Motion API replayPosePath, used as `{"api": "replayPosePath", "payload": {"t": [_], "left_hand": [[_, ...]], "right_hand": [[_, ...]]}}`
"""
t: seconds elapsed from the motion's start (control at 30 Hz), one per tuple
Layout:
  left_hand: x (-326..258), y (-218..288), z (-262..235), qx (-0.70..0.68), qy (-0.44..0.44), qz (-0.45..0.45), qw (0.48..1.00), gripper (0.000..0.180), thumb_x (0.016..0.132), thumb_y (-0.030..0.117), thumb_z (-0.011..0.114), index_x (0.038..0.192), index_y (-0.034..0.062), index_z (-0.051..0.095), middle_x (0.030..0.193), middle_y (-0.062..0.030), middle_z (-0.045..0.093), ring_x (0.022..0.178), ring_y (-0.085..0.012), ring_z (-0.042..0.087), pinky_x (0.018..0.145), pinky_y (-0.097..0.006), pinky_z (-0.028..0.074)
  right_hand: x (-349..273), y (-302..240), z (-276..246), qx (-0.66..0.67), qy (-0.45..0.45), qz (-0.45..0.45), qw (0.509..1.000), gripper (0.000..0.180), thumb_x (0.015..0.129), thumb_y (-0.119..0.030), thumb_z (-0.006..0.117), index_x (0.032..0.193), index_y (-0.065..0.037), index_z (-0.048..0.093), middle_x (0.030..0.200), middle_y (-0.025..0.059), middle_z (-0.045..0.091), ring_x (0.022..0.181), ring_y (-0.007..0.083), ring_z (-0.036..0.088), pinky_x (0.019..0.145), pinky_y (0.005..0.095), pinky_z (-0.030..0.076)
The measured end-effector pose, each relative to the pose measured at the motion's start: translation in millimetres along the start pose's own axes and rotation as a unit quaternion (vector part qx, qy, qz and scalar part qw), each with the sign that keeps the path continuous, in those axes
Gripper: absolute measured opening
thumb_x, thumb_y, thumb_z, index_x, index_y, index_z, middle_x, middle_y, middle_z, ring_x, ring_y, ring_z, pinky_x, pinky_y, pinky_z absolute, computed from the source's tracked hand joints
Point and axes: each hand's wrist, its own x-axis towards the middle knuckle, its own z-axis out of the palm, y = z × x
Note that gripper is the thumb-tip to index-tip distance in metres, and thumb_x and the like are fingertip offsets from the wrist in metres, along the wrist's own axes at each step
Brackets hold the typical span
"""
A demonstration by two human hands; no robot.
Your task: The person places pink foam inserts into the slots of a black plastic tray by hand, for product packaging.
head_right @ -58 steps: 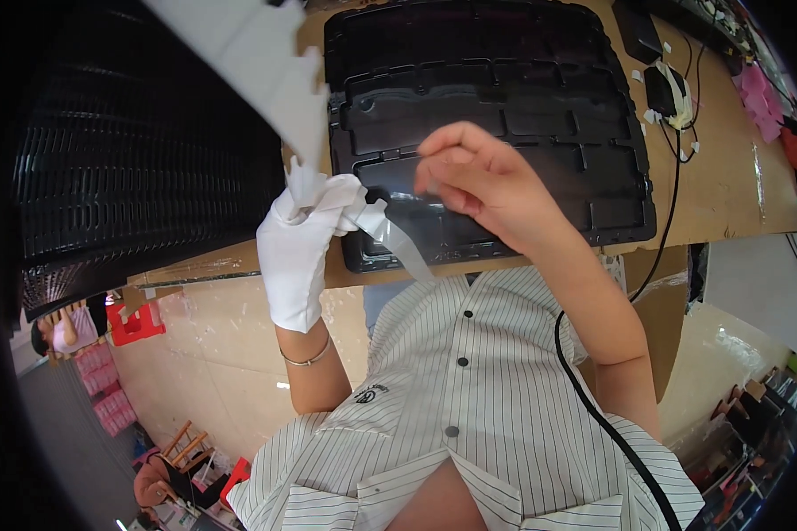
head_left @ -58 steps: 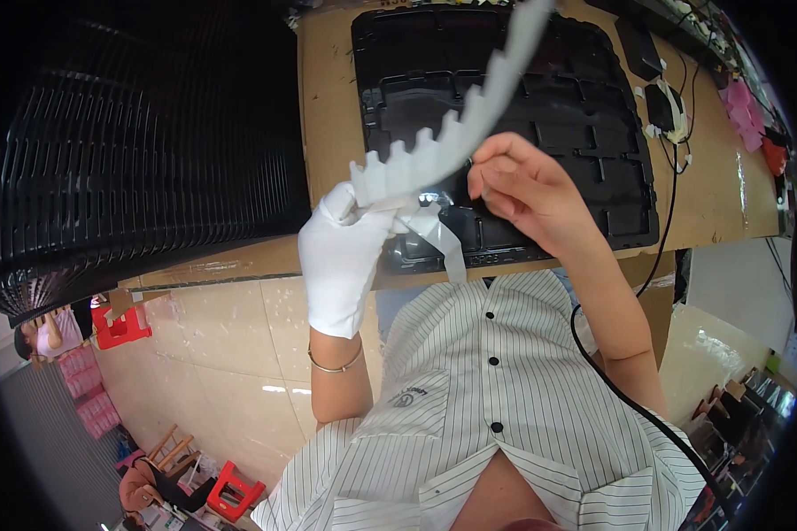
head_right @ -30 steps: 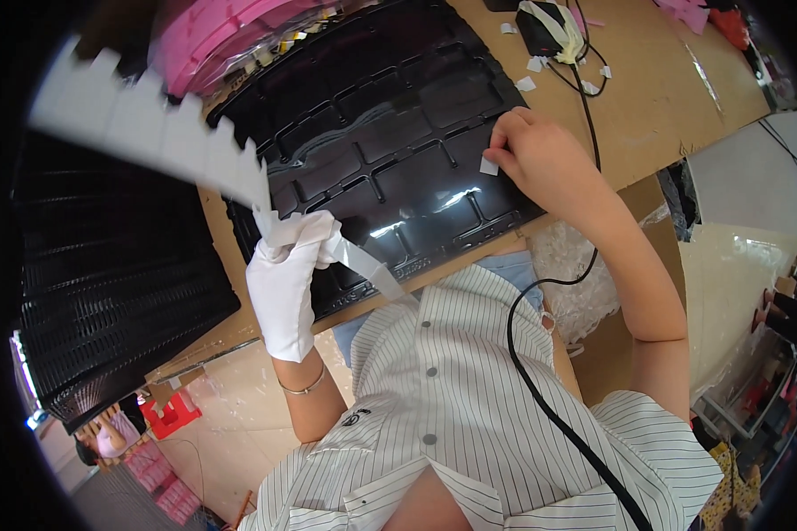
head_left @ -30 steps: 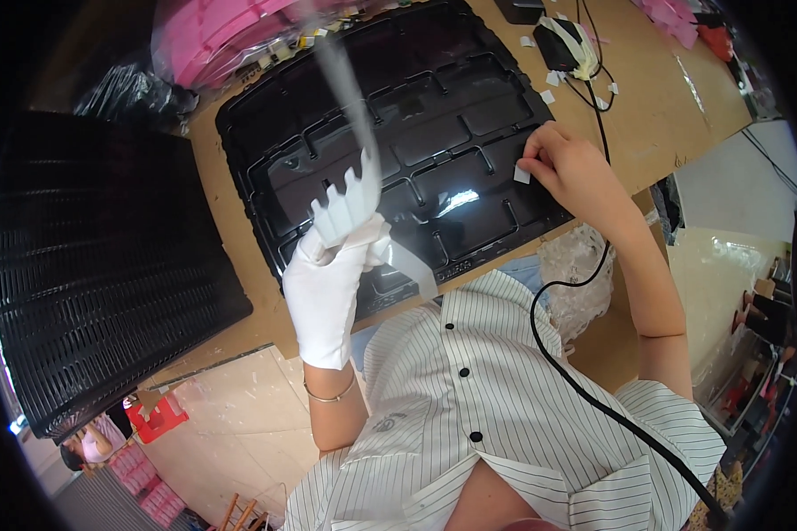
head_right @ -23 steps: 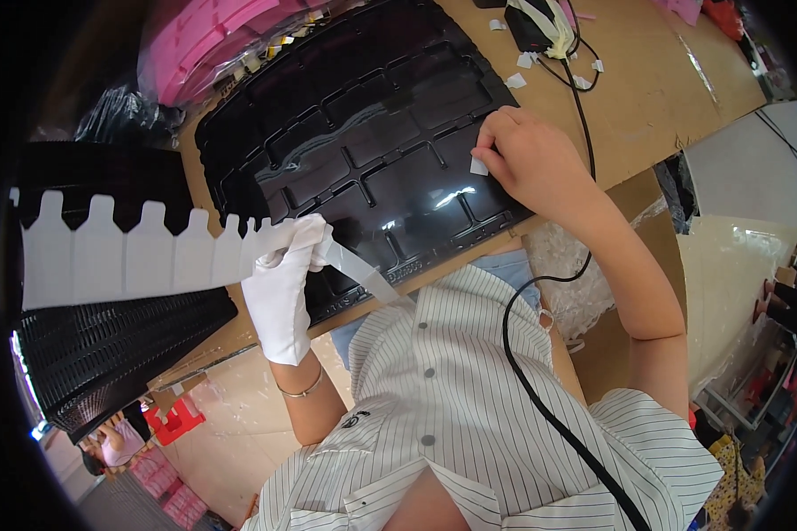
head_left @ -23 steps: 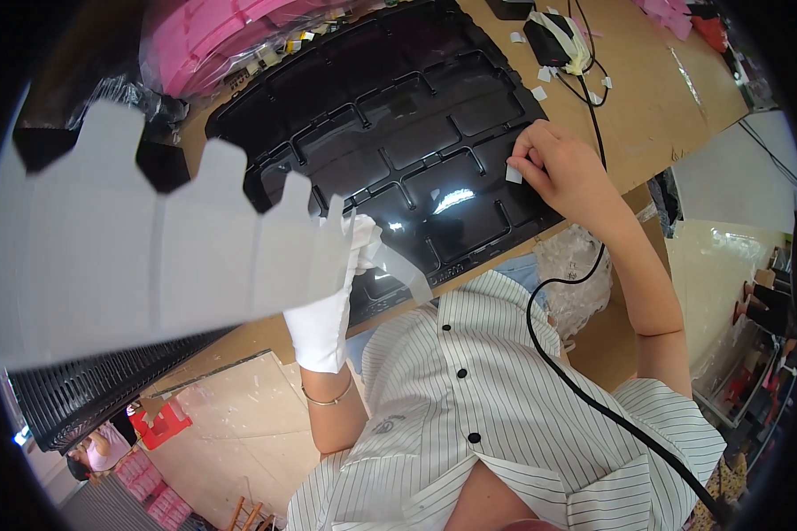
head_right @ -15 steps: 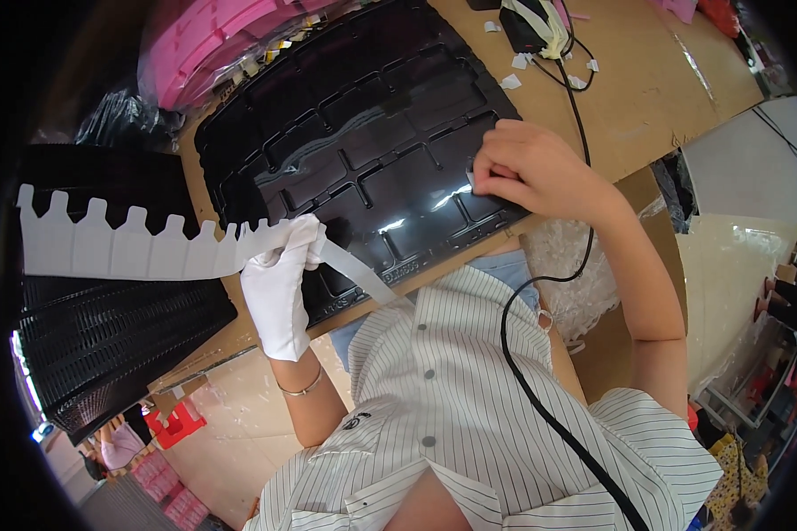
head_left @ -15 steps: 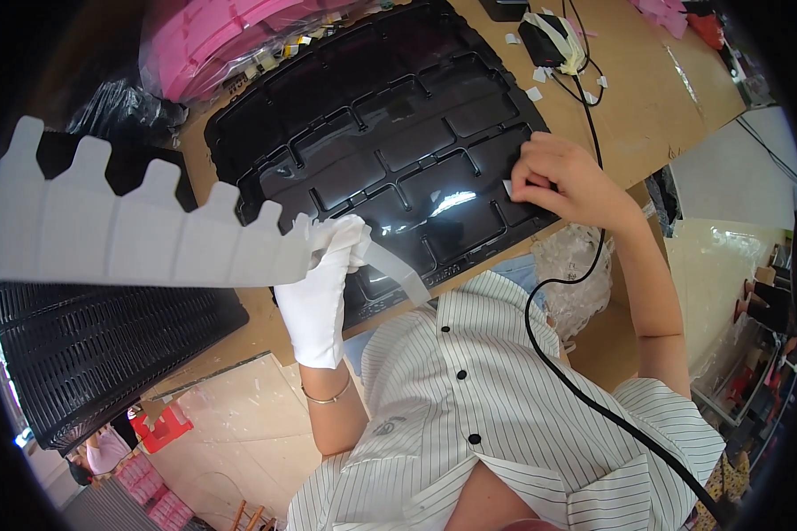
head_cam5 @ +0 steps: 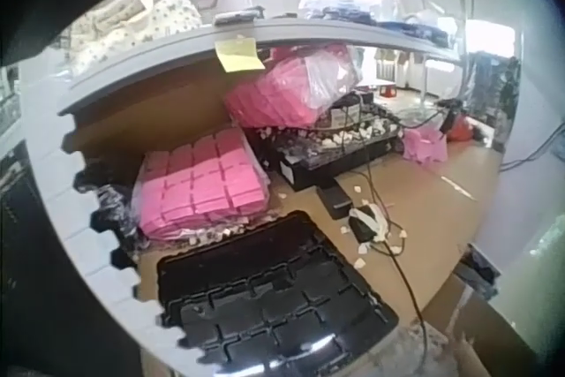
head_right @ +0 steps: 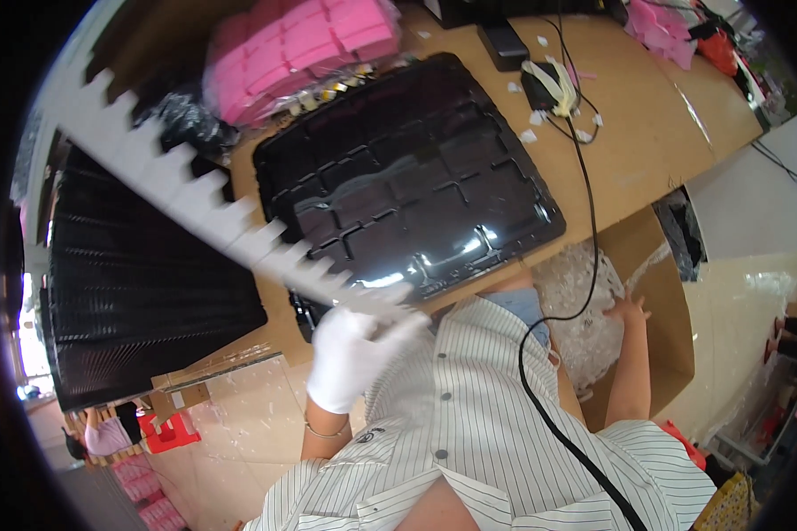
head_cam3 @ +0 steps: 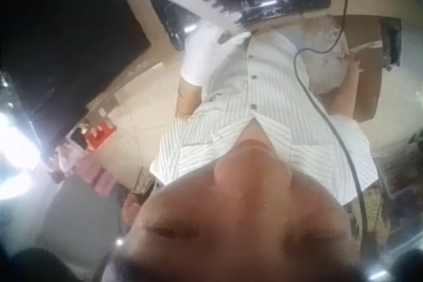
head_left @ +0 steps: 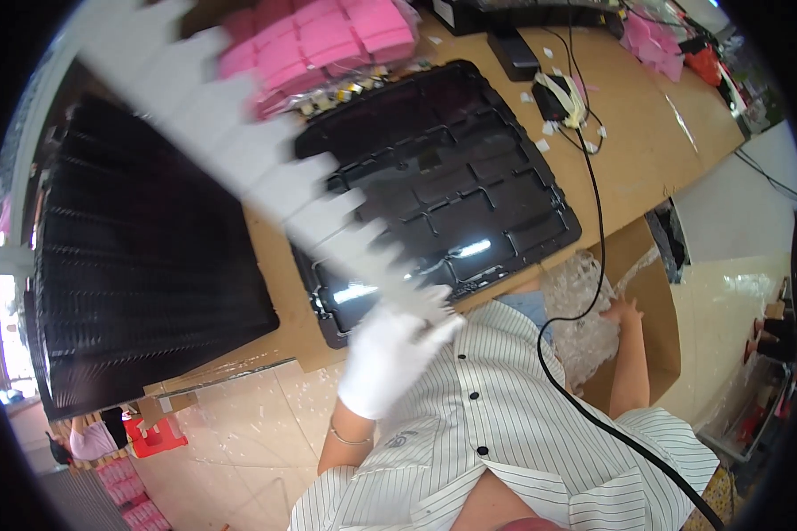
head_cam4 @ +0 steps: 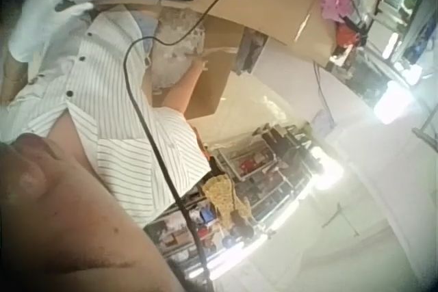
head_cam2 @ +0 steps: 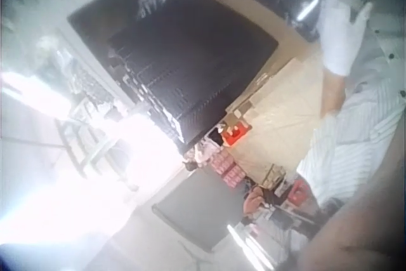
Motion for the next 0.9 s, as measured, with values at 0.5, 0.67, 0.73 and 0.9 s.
{"api": "replayPosePath", "payload": {"t": [0.5, 0.67, 0.73, 0.9], "left_hand": [[8.6, -13.7, 1.7, 0.133, 0.005, 0.106, 0.985, 0.025, 0.078, 0.027, 0.071, 0.100, 0.0172, 0.066, 0.088, 0.0007, 0.065, 0.078, -0.0210, 0.062, 0.076, -0.037, 0.041], [-7.4, -28.9, -14.8, 0.113, 0.084, 0.070, 0.988, 0.023, 0.079, 0.023, 0.073, 0.100, 0.0172, 0.068, 0.092, 0.0042, 0.066, 0.087, -0.0187, 0.059, 0.085, -0.036, 0.040], [-3.3, -33.8, -27.4, 0.109, 0.114, 0.063, 0.985, 0.016, 0.077, 0.016, 0.074, 0.093, 0.0155, 0.068, 0.091, 0.0029, 0.066, 0.083, -0.0187, 0.059, 0.083, -0.035, 0.041], [31.6, -46.1, -53.8, 0.138, 0.146, 0.096, 0.975, 0.017, 0.076, 0.010, 0.074, 0.091, 0.0142, 0.068, 0.091, 0.0006, 0.065, 0.083, -0.0198, 0.059, 0.079, -0.035, 0.043]], "right_hand": [[-97.4, -306.6, -370.0, 0.225, 0.517, -0.653, 0.506, 0.015, 0.085, -0.011, 0.064, 0.097, -0.002, 0.067, 0.101, 0.0104, 0.065, 0.099, 0.0296, 0.061, 0.087, 0.0361, 0.049], [-39.4, -394.8, -411.0, 0.051, 0.558, -0.650, 0.514, 0.020, 0.082, -0.011, 0.064, 0.099, -0.001, 0.067, 0.102, 0.0128, 0.063, 0.098, 0.0303, 0.060, 0.088, 0.0372, 0.049], [-12.4, -402.8, -418.6, 0.003, 0.535, -0.629, 0.564, 0.017, 0.079, -0.011, 0.064, 0.094, -0.001, 0.066, 0.099, 0.0104, 0.063, 0.095, 0.0298, 0.060, 0.084, 0.0386, 0.049], [-4.7, -404.3, -426.5, -0.008, 0.562, -0.630, 0.536, 0.013, 0.079, -0.011, 0.065, 0.088, -0.002, 0.065, 0.093, 0.0104, 0.061, 0.092, 0.0294, 0.059, 0.081, 0.0382, 0.050]]}}
